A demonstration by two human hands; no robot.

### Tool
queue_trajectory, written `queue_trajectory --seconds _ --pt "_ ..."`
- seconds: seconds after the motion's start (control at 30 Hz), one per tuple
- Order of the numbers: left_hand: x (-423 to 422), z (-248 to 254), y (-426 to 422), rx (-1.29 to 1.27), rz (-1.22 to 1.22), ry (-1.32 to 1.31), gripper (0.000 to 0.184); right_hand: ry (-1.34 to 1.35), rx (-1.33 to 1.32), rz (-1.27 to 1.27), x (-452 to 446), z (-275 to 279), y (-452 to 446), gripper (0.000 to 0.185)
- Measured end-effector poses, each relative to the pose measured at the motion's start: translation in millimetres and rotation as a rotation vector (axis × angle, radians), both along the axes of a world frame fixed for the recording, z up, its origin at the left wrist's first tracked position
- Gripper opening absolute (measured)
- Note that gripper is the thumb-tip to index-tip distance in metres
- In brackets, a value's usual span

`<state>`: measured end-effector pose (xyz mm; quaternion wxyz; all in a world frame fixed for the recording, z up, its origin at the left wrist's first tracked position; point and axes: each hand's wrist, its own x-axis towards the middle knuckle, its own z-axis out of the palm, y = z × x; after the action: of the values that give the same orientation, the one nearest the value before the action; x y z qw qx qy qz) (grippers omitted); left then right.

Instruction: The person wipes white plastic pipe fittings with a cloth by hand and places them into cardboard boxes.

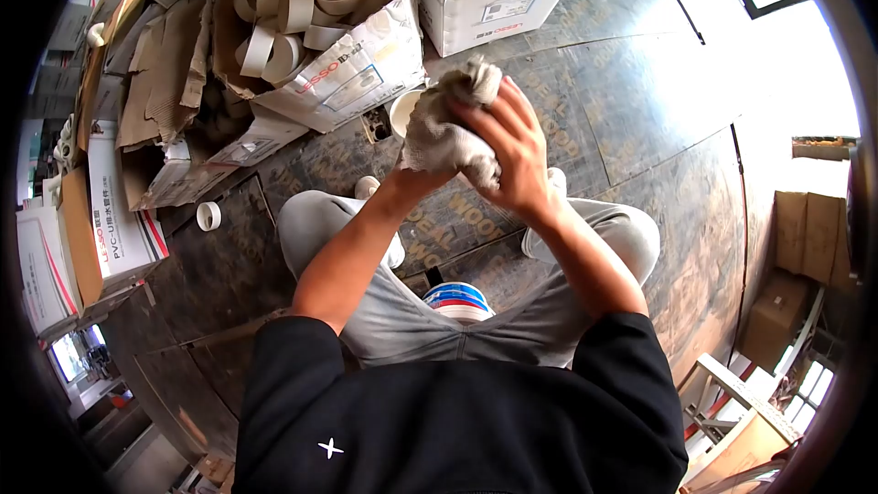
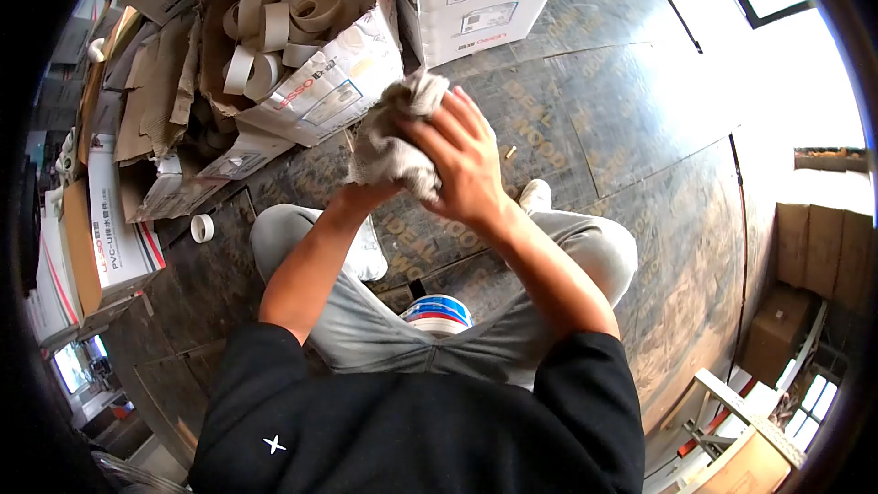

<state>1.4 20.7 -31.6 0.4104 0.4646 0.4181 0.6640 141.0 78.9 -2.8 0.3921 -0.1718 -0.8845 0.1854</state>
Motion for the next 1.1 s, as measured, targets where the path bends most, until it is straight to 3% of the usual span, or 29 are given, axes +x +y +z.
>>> queue_trajectory --seconds 0.03,0.07,0.1,0.13,0.17,0.27,0.37,0.4,0.43,0.53,0.7,0.83,0.9,0.93,0.97,1.03,1.1 --pt "-11.3 6.3 -0.5 0.052 -0.079 0.264 0.041 -0.020 -0.014 -0.038 1.0 -2.3 5.4 0.053" --pt "1.0 10.5 2.4 0.075 0.220 0.639 0.038 0.059 -0.236 -0.125 -1.2 -8.1 11.0 0.050" --pt "3.2 18.4 -5.0 -0.125 0.121 0.306 0.038 0.140 -0.459 -0.211 -4.2 -17.9 15.8 0.048" --pt "-1.6 20.1 -5.1 -0.268 0.087 0.364 0.040 0.200 -0.777 -0.193 -10.0 -23.6 17.6 0.046" --pt "-5.4 22.3 -3.8 -0.409 0.052 0.421 0.042 0.255 -1.227 0.023 -3.9 -19.0 16.3 0.050" --pt "-4.2 37.1 -5.9 -0.360 0.038 0.401 0.033 0.120 -1.378 -0.006 2.3 -27.3 16.8 0.044" --pt "0.1 25.1 -4.5 -0.321 0.019 0.354 0.033 0.233 -1.497 -0.081 0.9 -32.9 16.9 0.043" --pt "-1.1 23.4 -4.2 -0.353 -0.010 0.397 0.047 0.212 -1.544 -0.111 3.1 -43.5 21.1 0.040" --pt "-0.5 23.5 -4.6 -0.354 -0.010 0.398 0.047 0.213 -1.545 -0.110 1.8 -43.4 21.7 0.040" --pt "-0.7 24.4 -5.0 -0.181 0.039 0.498 0.073 0.515 -1.817 0.068 -2.7 -33.3 20.8 0.042" --pt "-2.3 18.5 0.2 -0.146 -0.026 0.523 0.064 0.693 -2.020 0.068 1.0 -27.2 26.6 0.049" --pt "6.8 11.8 0.8 -0.136 0.132 0.563 0.056 0.715 -1.889 0.014 -0.4 -18.6 26.5 0.047" --pt "9.1 7.5 -0.4 -0.143 0.120 0.489 0.054 0.461 -1.600 -0.274 7.4 -33.3 29.8 0.040" --pt "10.3 8.8 -0.6 -0.144 0.115 0.489 0.054 0.558 -1.296 -0.241 1.1 -28.8 22.1 0.037" --pt "11.1 11.5 -0.5 -0.228 0.108 0.474 0.053 0.441 -1.065 -0.224 1.7 -16.3 14.2 0.030" --pt "15.1 12.8 1.0 -0.289 0.158 0.416 0.048 0.199 -0.204 -0.130 9.2 -21.4 19.9 0.027" --pt "-1.0 -20.7 1.0 -0.056 0.006 0.466 0.052 0.090 0.079 0.057 9.8 -2.5 12.9 0.030"
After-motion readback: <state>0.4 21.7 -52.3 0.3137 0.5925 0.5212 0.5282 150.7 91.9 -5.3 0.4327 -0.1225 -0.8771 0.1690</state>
